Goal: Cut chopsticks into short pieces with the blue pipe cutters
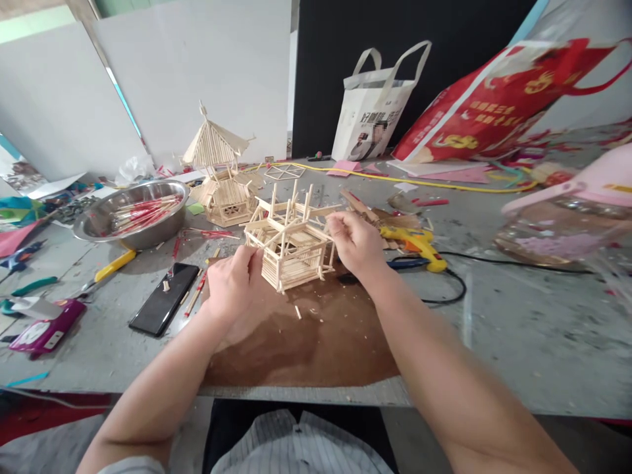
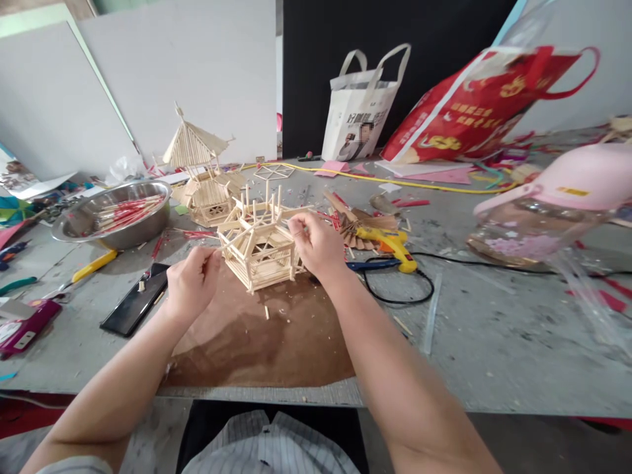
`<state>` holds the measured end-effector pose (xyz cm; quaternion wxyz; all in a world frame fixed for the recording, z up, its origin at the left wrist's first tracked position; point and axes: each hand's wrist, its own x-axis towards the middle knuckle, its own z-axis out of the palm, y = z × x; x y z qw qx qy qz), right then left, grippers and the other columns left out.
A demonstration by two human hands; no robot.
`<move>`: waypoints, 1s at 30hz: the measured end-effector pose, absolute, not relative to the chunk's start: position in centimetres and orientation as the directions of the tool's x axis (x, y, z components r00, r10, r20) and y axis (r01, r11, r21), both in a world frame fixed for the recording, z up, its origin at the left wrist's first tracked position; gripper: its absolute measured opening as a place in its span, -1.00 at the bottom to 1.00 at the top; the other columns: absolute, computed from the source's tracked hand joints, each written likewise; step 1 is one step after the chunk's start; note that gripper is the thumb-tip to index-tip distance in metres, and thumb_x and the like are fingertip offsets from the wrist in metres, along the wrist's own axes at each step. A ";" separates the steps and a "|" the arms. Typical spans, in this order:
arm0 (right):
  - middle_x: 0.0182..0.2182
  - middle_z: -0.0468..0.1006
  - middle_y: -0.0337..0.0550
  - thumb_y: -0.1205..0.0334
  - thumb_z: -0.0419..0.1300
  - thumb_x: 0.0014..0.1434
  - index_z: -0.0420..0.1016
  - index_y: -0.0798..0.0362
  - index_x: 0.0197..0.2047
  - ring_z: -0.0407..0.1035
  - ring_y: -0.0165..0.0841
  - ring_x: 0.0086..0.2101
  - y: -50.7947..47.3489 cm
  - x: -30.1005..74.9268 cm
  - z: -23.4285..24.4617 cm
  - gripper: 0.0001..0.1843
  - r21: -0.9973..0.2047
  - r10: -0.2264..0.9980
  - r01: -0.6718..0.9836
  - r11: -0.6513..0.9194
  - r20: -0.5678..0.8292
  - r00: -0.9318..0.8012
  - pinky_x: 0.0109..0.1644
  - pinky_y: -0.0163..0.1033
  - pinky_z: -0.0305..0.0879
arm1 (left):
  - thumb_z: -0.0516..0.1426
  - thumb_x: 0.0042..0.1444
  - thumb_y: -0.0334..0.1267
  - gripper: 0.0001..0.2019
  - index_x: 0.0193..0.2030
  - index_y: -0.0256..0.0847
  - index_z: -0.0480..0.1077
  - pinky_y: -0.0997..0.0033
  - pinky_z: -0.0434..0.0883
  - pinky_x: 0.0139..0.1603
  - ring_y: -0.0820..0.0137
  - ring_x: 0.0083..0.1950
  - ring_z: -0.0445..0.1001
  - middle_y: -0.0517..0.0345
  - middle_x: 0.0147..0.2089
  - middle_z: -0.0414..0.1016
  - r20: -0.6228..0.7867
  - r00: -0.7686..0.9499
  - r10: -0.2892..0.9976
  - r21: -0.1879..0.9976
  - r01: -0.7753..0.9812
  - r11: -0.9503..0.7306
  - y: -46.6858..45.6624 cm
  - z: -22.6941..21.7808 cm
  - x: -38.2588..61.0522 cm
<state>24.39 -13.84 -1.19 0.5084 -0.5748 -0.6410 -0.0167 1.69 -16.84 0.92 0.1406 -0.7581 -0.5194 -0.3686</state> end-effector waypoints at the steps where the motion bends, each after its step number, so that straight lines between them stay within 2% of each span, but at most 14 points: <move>1: -0.38 0.51 -0.09 -0.11 -0.09 0.14 0.45 0.05 -0.24 0.36 -0.32 -0.40 -13.6 24.8 -1.3 -0.54 -0.593 0.769 0.731 0.336 0.621 0.150 -0.30 -0.23 0.22 | -0.08 0.15 -0.17 -0.71 -0.37 -0.24 0.39 0.56 0.13 -0.49 0.51 -0.56 0.33 0.17 -0.58 0.41 0.678 0.179 0.713 0.182 0.899 -0.398 -16.9 0.9 1.8; 4: -0.26 0.52 -0.07 -0.14 0.03 0.06 0.37 0.05 -0.02 0.39 -0.32 -0.37 -13.1 26.2 -1.7 -0.46 -0.676 0.885 0.642 0.361 0.465 -0.008 -0.27 -0.20 0.27 | -0.10 0.17 -0.15 -0.71 -0.26 -0.22 0.40 0.54 0.13 -0.48 0.49 -0.55 0.35 0.16 -0.53 0.44 0.638 0.165 0.752 0.201 0.907 -0.369 -16.7 1.0 1.8; 6: -0.12 0.47 -0.04 -0.10 0.18 -0.06 0.20 0.02 0.15 0.40 -0.30 -0.29 -12.9 26.9 -1.8 -0.27 -0.706 0.917 0.598 0.380 0.373 -0.142 -0.24 -0.20 0.30 | -0.12 0.18 -0.15 -0.69 -0.18 -0.20 0.39 0.54 0.15 -0.46 0.48 -0.52 0.38 0.15 -0.49 0.46 0.629 0.180 0.756 0.198 0.903 -0.380 -16.6 1.0 1.8; 8: -0.04 0.44 -0.05 -0.03 0.29 -0.17 0.09 -0.02 0.22 0.40 -0.27 -0.21 -12.9 27.2 -1.9 -0.10 -0.706 0.925 0.599 0.378 0.309 -0.220 -0.21 -0.19 0.31 | -0.13 0.19 -0.15 -0.67 -0.11 -0.19 0.38 0.54 0.17 -0.44 0.48 -0.49 0.40 0.14 -0.47 0.48 0.621 0.200 0.758 0.193 0.898 -0.395 -16.6 1.0 1.7; 9: -0.04 0.44 -0.07 0.00 0.31 -0.20 0.08 -0.03 0.22 0.40 -0.26 -0.20 -12.9 27.1 -1.9 -0.08 -0.697 0.926 0.610 0.377 0.294 -0.236 -0.19 -0.20 0.31 | -0.14 0.19 -0.15 -0.66 -0.09 -0.18 0.37 0.54 0.18 -0.44 0.47 -0.49 0.40 0.14 -0.46 0.49 0.617 0.208 0.759 0.191 0.896 -0.401 -16.6 1.0 1.7; 11: -0.08 0.47 -0.10 0.05 0.31 -0.18 0.14 -0.03 0.20 0.41 -0.27 -0.21 -12.8 26.7 -1.9 -0.14 -0.670 0.923 0.637 0.381 0.318 -0.218 -0.18 -0.20 0.31 | -0.14 0.20 -0.17 -0.66 -0.05 -0.18 0.36 0.55 0.19 -0.43 0.47 -0.48 0.41 0.14 -0.46 0.50 0.608 0.214 0.764 0.192 0.895 -0.403 -16.5 0.9 1.7; 15: -0.23 0.55 -0.15 0.15 0.26 -0.10 0.37 -0.02 0.03 0.43 -0.27 -0.28 -12.7 25.3 -2.0 -0.44 -0.600 0.893 0.700 0.387 0.432 -0.123 -0.18 -0.18 0.30 | -0.14 0.19 -0.18 -0.65 -0.02 -0.20 0.35 0.55 0.20 -0.42 0.47 -0.47 0.42 0.14 -0.47 0.50 0.601 0.205 0.773 0.193 0.901 -0.388 -16.4 0.9 1.7; 17: -0.29 0.56 -0.15 0.17 0.26 -0.10 0.42 -0.01 -0.04 0.43 -0.23 -0.28 -12.6 24.4 -2.2 -0.52 -0.569 0.880 0.742 0.355 0.471 -0.060 -0.19 -0.16 0.29 | -0.13 0.19 -0.18 -0.65 -0.03 -0.20 0.35 0.56 0.20 -0.43 0.48 -0.47 0.42 0.14 -0.47 0.50 0.597 0.204 0.776 0.183 0.907 -0.379 -16.3 1.0 1.7; 20: -0.29 0.56 -0.09 0.15 0.25 -0.09 0.40 0.00 -0.02 0.43 -0.17 -0.27 -12.7 23.0 -2.8 -0.50 -0.513 0.852 0.807 0.293 0.524 0.023 -0.21 -0.11 0.29 | -0.14 0.19 -0.18 -0.65 -0.02 -0.20 0.35 0.56 0.20 -0.44 0.47 -0.47 0.42 0.14 -0.47 0.51 0.592 0.205 0.780 0.165 0.916 -0.366 -16.3 1.0 1.8; 26: -0.18 0.53 -0.07 0.14 0.17 -0.02 0.34 -0.01 0.04 0.42 -0.15 -0.22 -13.2 21.0 -3.5 -0.50 -0.430 0.791 0.860 0.275 0.609 0.051 -0.25 -0.14 0.30 | -0.15 0.19 -0.18 -0.65 -0.04 -0.16 0.36 0.52 0.19 -0.43 0.42 -0.43 0.45 0.12 -0.42 0.52 0.576 0.221 0.787 0.118 0.930 -0.347 -16.1 0.8 1.6; 30: -0.18 0.53 -0.03 0.11 0.16 -0.02 0.36 0.04 0.02 0.41 -0.14 -0.22 -13.2 20.7 -3.8 -0.51 -0.400 0.760 0.881 0.254 0.646 0.074 -0.25 -0.14 0.30 | -0.12 0.18 -0.16 -0.68 -0.08 -0.13 0.37 0.51 0.16 -0.46 0.41 -0.46 0.44 0.13 -0.44 0.52 0.548 0.186 0.815 0.097 0.954 -0.283 -16.2 0.9 1.6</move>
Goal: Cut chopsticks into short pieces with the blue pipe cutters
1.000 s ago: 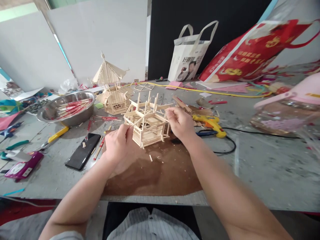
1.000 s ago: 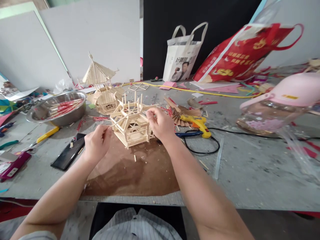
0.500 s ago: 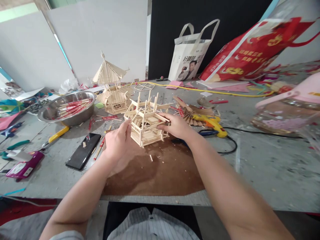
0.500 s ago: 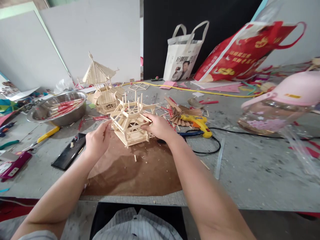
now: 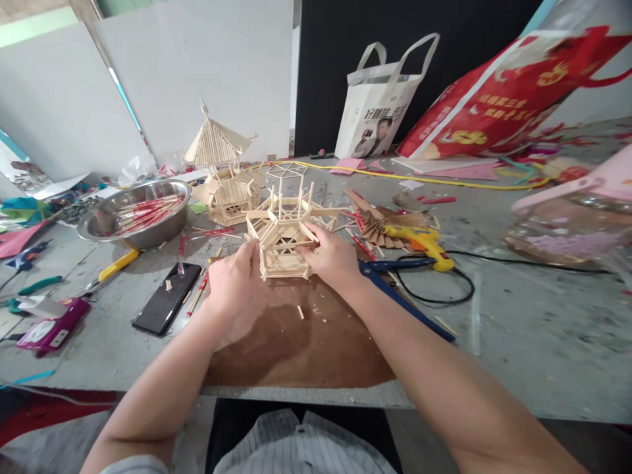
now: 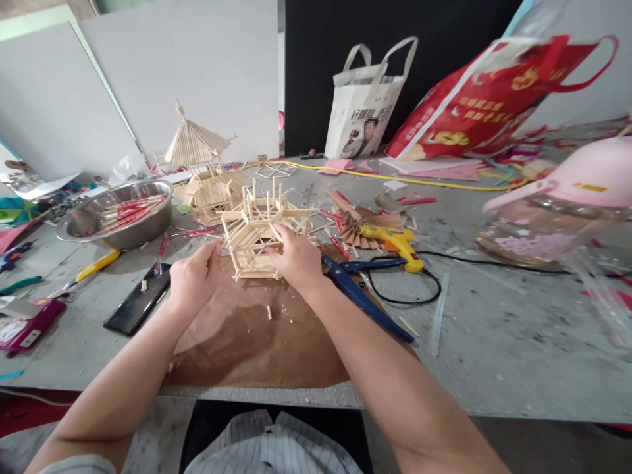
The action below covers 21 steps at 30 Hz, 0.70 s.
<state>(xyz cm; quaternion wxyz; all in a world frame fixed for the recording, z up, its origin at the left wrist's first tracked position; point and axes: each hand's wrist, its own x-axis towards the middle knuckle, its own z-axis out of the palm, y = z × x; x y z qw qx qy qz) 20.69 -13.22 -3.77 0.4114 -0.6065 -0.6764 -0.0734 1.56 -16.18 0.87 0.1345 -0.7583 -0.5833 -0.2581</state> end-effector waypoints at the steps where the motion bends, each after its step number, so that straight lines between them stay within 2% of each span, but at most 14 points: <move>1: -0.20 0.53 -0.03 0.11 0.16 -0.02 0.36 0.05 0.02 0.42 -0.14 -0.23 -13.2 20.7 -3.9 -0.51 -0.393 0.753 0.884 0.251 0.654 0.077 -0.25 -0.15 0.30 | -0.12 0.18 -0.16 -0.68 -0.09 -0.12 0.38 0.51 0.15 -0.47 0.41 -0.47 0.43 0.13 -0.45 0.52 0.544 0.176 0.821 0.093 0.959 -0.267 -16.2 0.9 1.6; 11: -0.21 0.53 -0.03 0.12 0.16 -0.01 0.35 0.06 0.02 0.41 -0.17 -0.24 -13.1 20.6 -3.9 -0.51 -0.393 0.759 0.881 0.265 0.648 0.061 -0.25 -0.16 0.29 | -0.15 0.18 -0.16 -0.67 -0.13 -0.14 0.39 0.48 0.14 -0.47 0.38 -0.46 0.44 0.10 -0.43 0.52 0.530 0.204 0.823 0.099 0.949 -0.298 -15.9 0.8 1.5; 21: -0.22 0.53 -0.02 0.13 0.15 -0.01 0.35 0.08 0.02 0.41 -0.16 -0.25 -13.2 20.6 -3.7 -0.51 -0.394 0.769 0.878 0.273 0.637 0.047 -0.26 -0.14 0.29 | -0.08 0.15 -0.17 -0.71 -0.17 -0.13 0.42 0.50 0.14 -0.44 0.42 -0.47 0.42 0.12 -0.42 0.52 0.533 0.175 0.828 0.136 0.948 -0.288 -15.4 0.6 1.5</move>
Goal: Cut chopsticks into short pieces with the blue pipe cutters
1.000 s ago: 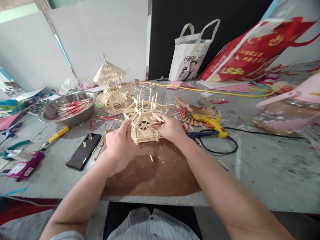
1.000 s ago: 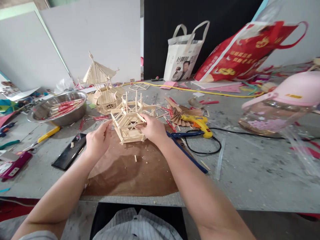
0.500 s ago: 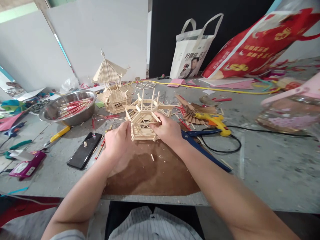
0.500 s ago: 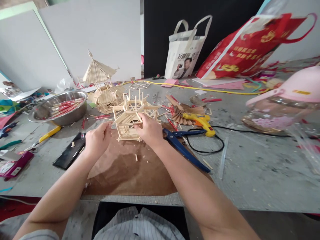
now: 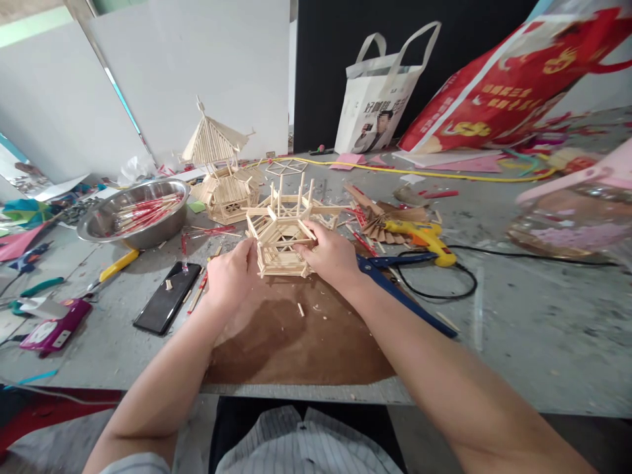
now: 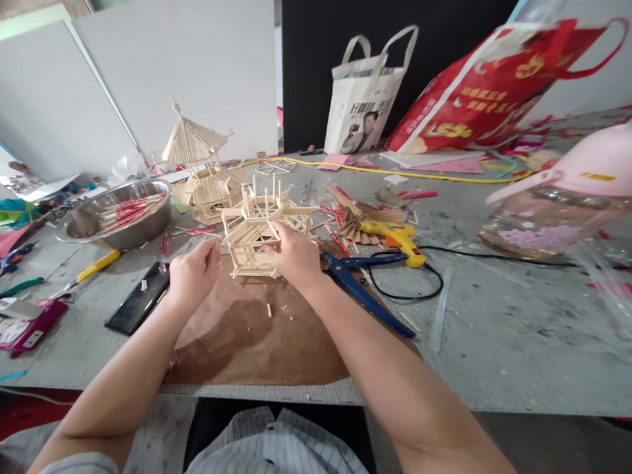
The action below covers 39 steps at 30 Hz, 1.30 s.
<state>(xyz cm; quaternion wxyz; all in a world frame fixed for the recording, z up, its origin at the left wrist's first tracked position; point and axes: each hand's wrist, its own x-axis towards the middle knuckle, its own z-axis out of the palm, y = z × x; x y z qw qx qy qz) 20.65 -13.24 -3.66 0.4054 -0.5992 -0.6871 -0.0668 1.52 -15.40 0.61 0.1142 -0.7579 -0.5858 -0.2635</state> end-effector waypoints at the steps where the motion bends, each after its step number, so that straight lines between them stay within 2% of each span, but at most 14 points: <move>1: -0.21 0.53 -0.02 0.13 0.15 -0.01 0.35 0.08 0.02 0.41 -0.17 -0.25 -13.2 20.6 -3.7 -0.51 -0.389 0.769 0.881 0.271 0.637 0.045 -0.26 -0.15 0.29 | -0.08 0.14 -0.16 -0.71 -0.18 -0.12 0.42 0.50 0.15 -0.43 0.41 -0.46 0.42 0.12 -0.42 0.52 0.535 0.170 0.827 0.143 0.947 -0.288 -15.3 0.6 1.5; 9: -0.19 0.52 -0.01 0.14 0.15 0.00 0.33 0.10 0.04 0.40 -0.16 -0.23 -13.4 20.5 -3.4 -0.49 -0.385 0.795 0.892 0.237 0.604 0.049 -0.24 -0.13 0.29 | -0.09 0.14 -0.09 -0.67 -0.19 -0.08 0.46 0.47 0.15 -0.41 0.39 -0.41 0.45 0.12 -0.41 0.54 0.531 0.116 0.839 0.108 0.973 -0.203 -14.7 0.3 1.5; 27: -0.15 0.50 -0.01 0.13 0.13 0.03 0.32 0.09 0.06 0.40 -0.17 -0.22 -13.3 20.5 -3.5 -0.49 -0.392 0.799 0.887 0.244 0.599 0.045 -0.23 -0.12 0.29 | -0.13 0.16 -0.11 -0.62 -0.28 -0.15 0.47 0.46 0.06 -0.45 0.40 -0.43 0.43 0.07 -0.44 0.53 0.495 0.108 0.862 0.084 0.982 -0.171 -14.8 0.7 1.7; 39: -0.17 0.50 0.00 0.12 0.12 0.03 0.30 0.09 0.08 0.38 -0.14 -0.20 -13.5 20.5 -3.3 -0.48 -0.393 0.815 0.891 0.225 0.577 0.049 -0.22 -0.11 0.28 | -0.08 0.12 -0.13 -0.67 -0.34 -0.15 0.48 0.46 0.12 -0.40 0.38 -0.39 0.45 0.08 -0.42 0.54 0.492 0.041 0.870 0.192 0.969 -0.154 -14.5 1.2 1.7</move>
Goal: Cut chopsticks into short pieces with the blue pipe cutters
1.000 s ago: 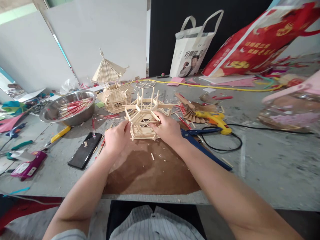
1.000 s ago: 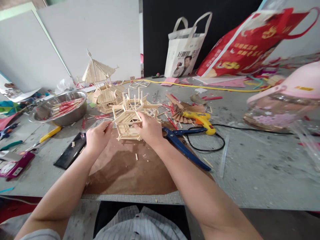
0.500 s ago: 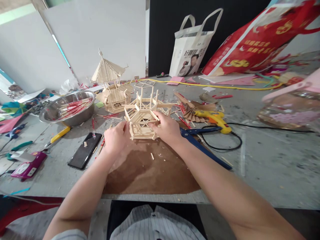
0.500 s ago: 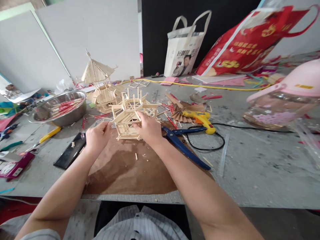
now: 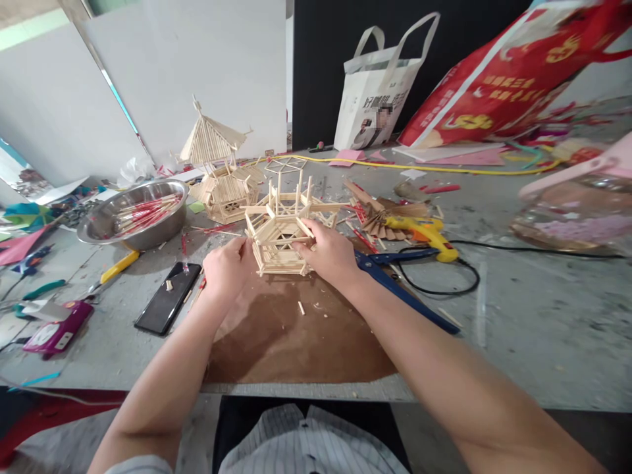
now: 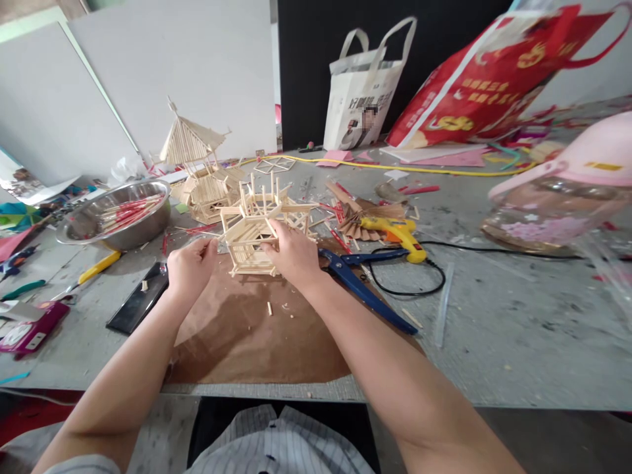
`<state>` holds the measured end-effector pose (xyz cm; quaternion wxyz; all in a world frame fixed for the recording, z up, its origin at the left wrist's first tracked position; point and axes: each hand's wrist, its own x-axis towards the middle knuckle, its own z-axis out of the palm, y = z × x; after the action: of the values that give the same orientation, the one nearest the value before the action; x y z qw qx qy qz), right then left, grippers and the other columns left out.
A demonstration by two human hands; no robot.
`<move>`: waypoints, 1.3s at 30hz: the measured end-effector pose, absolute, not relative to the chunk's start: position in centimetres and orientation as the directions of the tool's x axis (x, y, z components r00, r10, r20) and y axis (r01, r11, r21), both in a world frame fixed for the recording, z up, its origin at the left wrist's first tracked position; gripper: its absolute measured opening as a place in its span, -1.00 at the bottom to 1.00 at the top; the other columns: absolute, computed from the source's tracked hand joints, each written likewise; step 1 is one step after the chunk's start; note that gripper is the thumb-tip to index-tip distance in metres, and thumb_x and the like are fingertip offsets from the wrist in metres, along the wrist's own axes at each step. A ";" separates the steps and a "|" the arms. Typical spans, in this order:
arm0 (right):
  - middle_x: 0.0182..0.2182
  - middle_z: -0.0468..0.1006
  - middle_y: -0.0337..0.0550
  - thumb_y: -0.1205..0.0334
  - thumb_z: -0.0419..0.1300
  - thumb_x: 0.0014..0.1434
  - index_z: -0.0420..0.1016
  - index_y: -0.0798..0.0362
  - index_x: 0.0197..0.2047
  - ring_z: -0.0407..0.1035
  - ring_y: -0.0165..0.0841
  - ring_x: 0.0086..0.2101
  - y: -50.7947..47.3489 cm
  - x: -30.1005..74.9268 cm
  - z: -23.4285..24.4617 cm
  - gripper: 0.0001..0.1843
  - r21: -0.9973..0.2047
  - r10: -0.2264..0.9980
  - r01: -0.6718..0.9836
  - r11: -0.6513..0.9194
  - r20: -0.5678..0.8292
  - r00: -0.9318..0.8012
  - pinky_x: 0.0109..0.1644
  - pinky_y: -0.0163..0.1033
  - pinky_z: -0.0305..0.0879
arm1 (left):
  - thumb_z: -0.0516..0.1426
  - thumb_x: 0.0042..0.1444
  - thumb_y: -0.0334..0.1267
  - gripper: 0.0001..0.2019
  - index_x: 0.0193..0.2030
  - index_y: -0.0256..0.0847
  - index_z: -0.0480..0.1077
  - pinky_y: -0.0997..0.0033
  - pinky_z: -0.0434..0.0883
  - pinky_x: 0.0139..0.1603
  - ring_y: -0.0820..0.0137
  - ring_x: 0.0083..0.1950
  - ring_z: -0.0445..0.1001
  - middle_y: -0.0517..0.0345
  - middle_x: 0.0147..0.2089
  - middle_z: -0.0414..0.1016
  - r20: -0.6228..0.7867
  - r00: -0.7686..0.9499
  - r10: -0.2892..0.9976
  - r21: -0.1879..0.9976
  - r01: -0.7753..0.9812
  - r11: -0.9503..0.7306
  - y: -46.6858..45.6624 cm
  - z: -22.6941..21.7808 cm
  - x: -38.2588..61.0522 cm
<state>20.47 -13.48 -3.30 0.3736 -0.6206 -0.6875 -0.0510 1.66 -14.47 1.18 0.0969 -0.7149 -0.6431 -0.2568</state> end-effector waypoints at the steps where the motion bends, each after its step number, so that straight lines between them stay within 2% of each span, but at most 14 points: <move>1: -0.16 0.50 0.01 0.12 0.12 0.03 0.29 0.09 0.08 0.38 -0.14 -0.20 -13.5 20.5 -3.3 -0.47 -0.395 0.817 0.891 0.223 0.574 0.049 -0.22 -0.11 0.28 | -0.08 0.11 -0.14 -0.67 -0.34 -0.16 0.48 0.46 0.13 -0.40 0.38 -0.39 0.45 0.08 -0.41 0.54 0.495 0.043 0.868 0.196 0.967 -0.160 -14.4 1.2 1.6; 13: -0.14 0.49 0.02 0.12 0.11 0.05 0.28 0.10 0.09 0.37 -0.13 -0.18 -13.5 20.4 -3.3 -0.47 -0.393 0.824 0.892 0.224 0.565 0.042 -0.21 -0.11 0.27 | -0.08 0.11 -0.09 -0.66 -0.28 -0.13 0.47 0.47 0.20 -0.35 0.36 -0.35 0.47 0.10 -0.38 0.55 0.507 0.070 0.859 0.169 0.969 -0.179 -14.3 1.0 1.9; 28: -0.15 0.49 0.01 0.12 0.10 0.04 0.28 0.09 0.09 0.37 -0.15 -0.19 -13.5 20.5 -3.3 -0.47 -0.392 0.815 0.890 0.234 0.578 0.040 -0.23 -0.14 0.27 | -0.09 0.13 -0.14 -0.68 -0.24 -0.12 0.46 0.47 0.17 -0.37 0.38 -0.36 0.46 0.09 -0.37 0.55 0.506 0.099 0.857 0.154 0.967 -0.203 -14.3 0.8 1.9; 39: -0.14 0.49 0.01 0.13 0.11 0.04 0.28 0.10 0.09 0.37 -0.14 -0.18 -13.5 20.4 -3.3 -0.47 -0.389 0.816 0.891 0.234 0.576 0.037 -0.22 -0.13 0.27 | -0.08 0.11 -0.13 -0.67 -0.35 -0.17 0.48 0.51 0.15 -0.41 0.45 -0.46 0.39 0.11 -0.47 0.52 0.518 0.134 0.845 0.176 0.950 -0.259 -14.2 1.0 1.7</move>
<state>20.43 -13.51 -3.32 0.3717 -0.6169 -0.6919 -0.0503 1.72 -14.19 1.03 0.0977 -0.7467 -0.6009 -0.2681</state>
